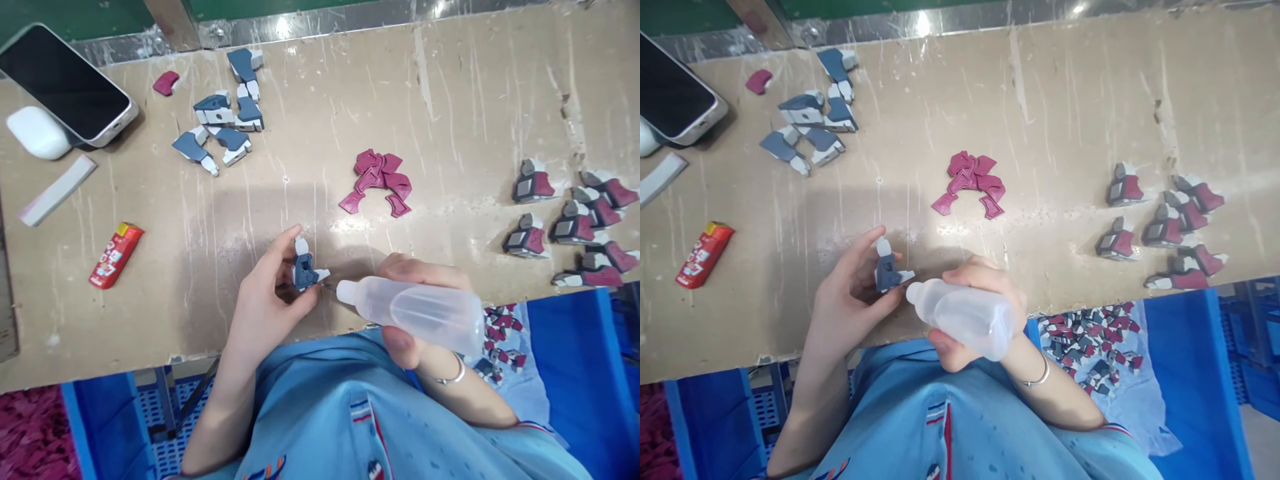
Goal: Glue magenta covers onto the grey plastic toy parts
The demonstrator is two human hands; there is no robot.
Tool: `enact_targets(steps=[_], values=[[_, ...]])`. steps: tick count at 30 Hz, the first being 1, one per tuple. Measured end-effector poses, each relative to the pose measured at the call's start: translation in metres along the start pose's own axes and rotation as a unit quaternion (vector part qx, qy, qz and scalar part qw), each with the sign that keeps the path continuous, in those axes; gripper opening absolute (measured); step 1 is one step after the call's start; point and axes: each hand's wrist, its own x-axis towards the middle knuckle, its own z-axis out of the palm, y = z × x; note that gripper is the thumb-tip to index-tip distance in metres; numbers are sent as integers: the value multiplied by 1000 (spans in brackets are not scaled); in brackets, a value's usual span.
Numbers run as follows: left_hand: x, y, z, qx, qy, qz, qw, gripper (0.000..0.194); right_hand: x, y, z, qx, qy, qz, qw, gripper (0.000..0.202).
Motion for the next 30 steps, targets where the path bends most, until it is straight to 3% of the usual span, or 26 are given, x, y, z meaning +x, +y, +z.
enact_targets(steps=[2,7,11,16,24,30], values=[[0,0,1,1,-2,0,1000,71,2,0,-2,-2,-14,-5,1000,32],[0,2,1,5,0,-4,1000,69,2,-3,-2,-36,31,27,998,32],[-1,3,-2,13,-7,-1,1000,70,1,-3,1,-19,-3,11,1000,31],[0,8,-2,17,-14,-9,1000,68,-4,0,8,-82,69,38,993,41],[0,4,-1,27,-22,4,999,68,1,-3,11,-146,32,43,988,42],[-1,0,-2,46,-10,26,999,65,0,3,9,-117,53,28,991,41]])
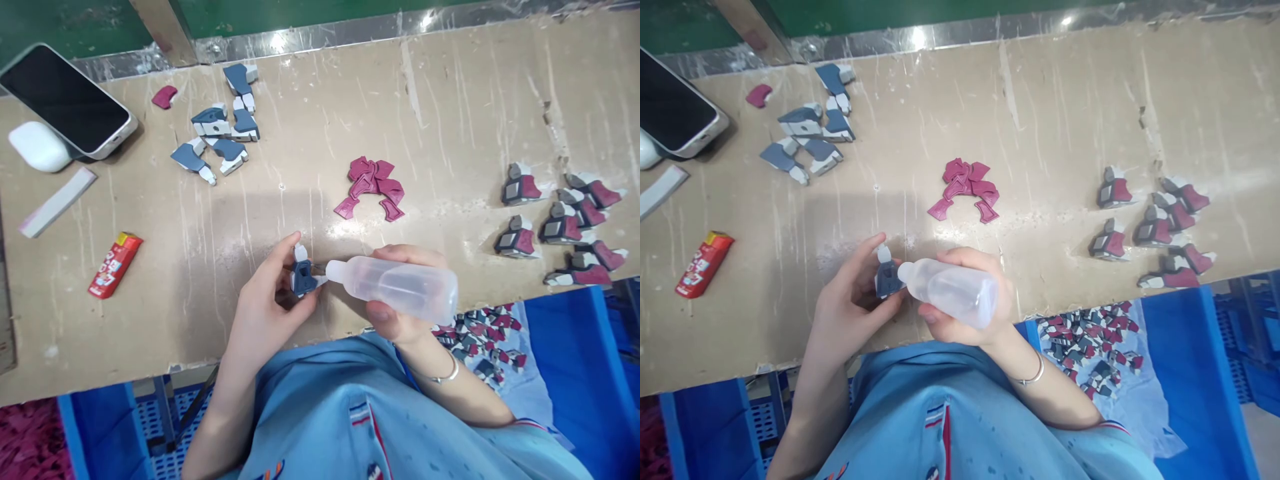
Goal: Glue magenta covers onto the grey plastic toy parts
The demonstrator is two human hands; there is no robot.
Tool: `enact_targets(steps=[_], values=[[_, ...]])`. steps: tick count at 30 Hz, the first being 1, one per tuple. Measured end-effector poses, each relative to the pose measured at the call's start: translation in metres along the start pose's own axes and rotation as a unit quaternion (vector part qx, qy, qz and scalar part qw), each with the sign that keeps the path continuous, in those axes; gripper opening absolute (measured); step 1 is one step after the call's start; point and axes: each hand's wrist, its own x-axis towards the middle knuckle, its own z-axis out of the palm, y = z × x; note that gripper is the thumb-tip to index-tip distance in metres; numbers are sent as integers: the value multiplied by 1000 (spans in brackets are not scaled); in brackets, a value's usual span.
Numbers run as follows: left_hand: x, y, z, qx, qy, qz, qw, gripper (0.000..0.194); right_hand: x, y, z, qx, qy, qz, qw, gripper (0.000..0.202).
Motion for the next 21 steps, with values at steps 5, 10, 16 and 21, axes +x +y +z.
enact_targets(steps=[5,10,16,21], values=[[0,-2,0,5,9,4,1000,65,-6,0,-4,-4,-16,15,1000,42],[-2,-9,0,-2,6,-8,1000,64,0,9,-3,115,10,129,985,44],[-6,-1,1,-2,23,-57,998,61,51,64,-60,247,-105,323,907,59],[-10,1,2,13,27,-74,997,61,53,79,-87,256,-89,334,903,67]])
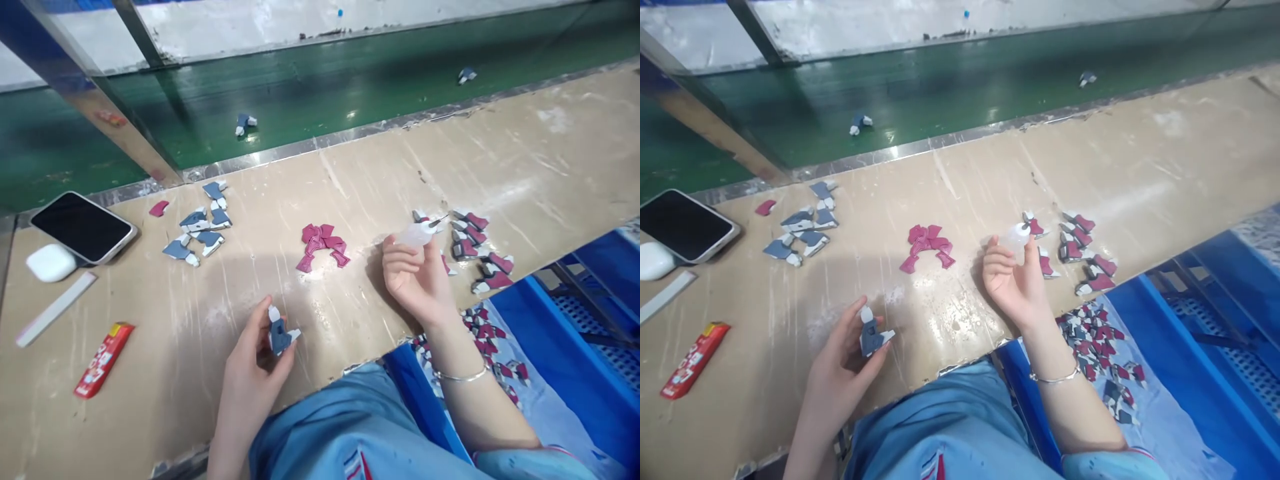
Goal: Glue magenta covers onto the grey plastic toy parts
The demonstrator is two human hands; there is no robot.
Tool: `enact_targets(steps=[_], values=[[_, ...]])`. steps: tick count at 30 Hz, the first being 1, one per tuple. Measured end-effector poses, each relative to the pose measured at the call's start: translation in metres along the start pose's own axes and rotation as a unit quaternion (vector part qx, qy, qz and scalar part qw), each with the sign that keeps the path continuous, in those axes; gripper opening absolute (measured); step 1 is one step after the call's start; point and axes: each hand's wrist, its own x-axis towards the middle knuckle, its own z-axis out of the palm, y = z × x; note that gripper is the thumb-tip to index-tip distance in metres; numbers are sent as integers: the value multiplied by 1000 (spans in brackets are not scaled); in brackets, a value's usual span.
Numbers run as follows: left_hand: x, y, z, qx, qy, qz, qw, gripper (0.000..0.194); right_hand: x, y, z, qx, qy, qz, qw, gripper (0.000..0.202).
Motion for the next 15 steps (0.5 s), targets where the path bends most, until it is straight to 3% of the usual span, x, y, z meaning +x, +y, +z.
enact_targets(steps=[3,6,8,11,13,15], values=[[1,-2,0,0,1,-4,1000,60,-17,4,18,-40,-14,-37,998,85],[2,-3,0,1,-3,4,1000,59,-25,7,39,-183,7,-80,980,60],[2,-4,1,8,-8,14,1000,59,-20,9,49,-329,50,-97,938,46],[0,-6,1,7,-12,19,1000,59,0,12,56,-501,65,-88,858,45],[-1,-8,1,3,-12,17,1000,59,12,11,57,-543,48,-68,836,38],[-2,-9,1,0,-10,16,1000,59,19,8,57,-551,34,-52,832,26]])
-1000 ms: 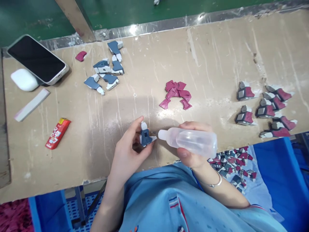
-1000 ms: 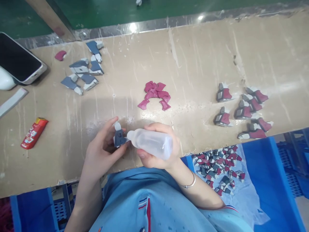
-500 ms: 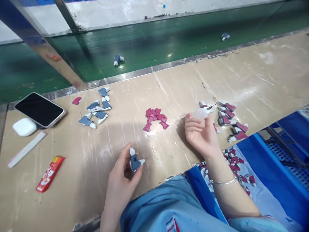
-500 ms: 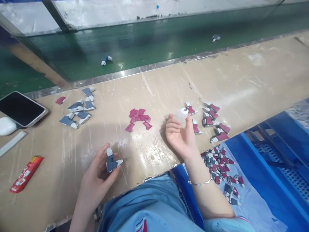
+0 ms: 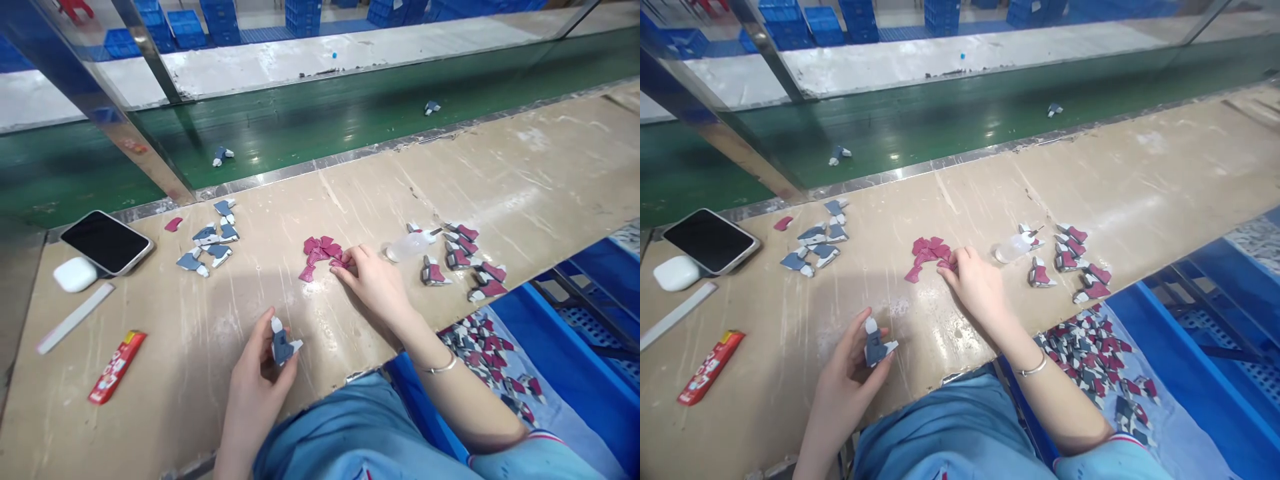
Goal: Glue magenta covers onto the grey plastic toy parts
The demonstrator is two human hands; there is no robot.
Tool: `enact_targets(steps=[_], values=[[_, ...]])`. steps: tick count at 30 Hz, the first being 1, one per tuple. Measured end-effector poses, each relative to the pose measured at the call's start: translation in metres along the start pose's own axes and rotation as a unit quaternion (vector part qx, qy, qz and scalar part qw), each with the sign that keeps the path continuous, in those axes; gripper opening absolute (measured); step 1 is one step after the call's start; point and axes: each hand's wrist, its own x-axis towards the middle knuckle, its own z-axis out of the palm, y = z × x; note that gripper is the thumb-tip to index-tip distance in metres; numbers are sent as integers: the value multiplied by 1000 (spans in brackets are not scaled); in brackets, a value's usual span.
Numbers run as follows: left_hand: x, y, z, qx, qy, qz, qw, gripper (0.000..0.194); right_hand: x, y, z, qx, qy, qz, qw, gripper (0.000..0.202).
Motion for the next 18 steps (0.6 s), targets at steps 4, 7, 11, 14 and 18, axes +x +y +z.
enact_targets(steps=[4,7,11,14,18], values=[[1,-1,0,-18,3,-2,1000,59,-4,-5,-12,79,-29,10,996,17],[4,2,1,-22,3,3,1000,60,-20,-12,-18,234,-59,-8,970,19],[8,5,3,-22,1,14,1000,60,-43,-27,-16,283,-55,-175,941,18],[12,8,4,-41,-21,21,999,63,-56,-39,-9,259,-37,-289,921,40],[14,12,5,-63,-10,31,997,65,-66,-48,4,275,66,-348,894,47]])
